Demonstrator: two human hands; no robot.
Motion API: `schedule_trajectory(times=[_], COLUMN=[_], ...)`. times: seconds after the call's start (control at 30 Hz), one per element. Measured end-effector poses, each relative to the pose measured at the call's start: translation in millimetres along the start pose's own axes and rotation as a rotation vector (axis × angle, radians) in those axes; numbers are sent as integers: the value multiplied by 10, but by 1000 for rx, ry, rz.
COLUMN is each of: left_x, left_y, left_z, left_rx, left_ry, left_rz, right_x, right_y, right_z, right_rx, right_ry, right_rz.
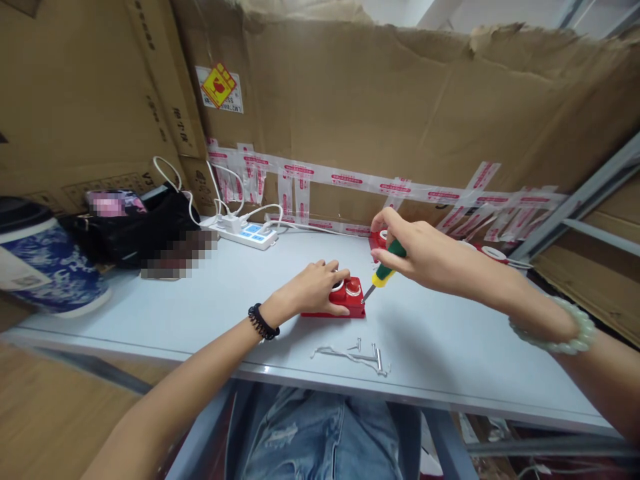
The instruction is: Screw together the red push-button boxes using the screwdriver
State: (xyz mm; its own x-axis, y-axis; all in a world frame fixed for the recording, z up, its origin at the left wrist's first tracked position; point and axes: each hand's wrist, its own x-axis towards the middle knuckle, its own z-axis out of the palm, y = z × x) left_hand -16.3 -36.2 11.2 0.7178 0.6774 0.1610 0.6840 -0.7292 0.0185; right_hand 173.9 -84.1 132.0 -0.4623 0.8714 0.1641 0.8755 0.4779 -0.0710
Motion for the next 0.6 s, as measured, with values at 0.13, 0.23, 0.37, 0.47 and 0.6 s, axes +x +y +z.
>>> schedule_trajectory(times=[0.13, 0.23, 0.37, 0.47, 0.6], left_x=[2, 2, -3, -6, -4], left_y=[6, 6, 7, 11, 11], left_z=[2, 2, -11, -20, -13], left_rx=[-4, -7, -12, -9, 0], left_ry=[-4, -2, -2, -8, -3], left_rz=[1, 1, 1, 4, 5], right_x=[-15, 3, 11, -6, 0], right_y=[-29, -20, 18, 15, -37], right_z=[-47, -10, 46, 47, 58], right_rx=[92, 30, 65, 178, 166], right_ry=[-32, 15, 78, 76, 103], right_rz=[-101, -50, -27, -73, -45])
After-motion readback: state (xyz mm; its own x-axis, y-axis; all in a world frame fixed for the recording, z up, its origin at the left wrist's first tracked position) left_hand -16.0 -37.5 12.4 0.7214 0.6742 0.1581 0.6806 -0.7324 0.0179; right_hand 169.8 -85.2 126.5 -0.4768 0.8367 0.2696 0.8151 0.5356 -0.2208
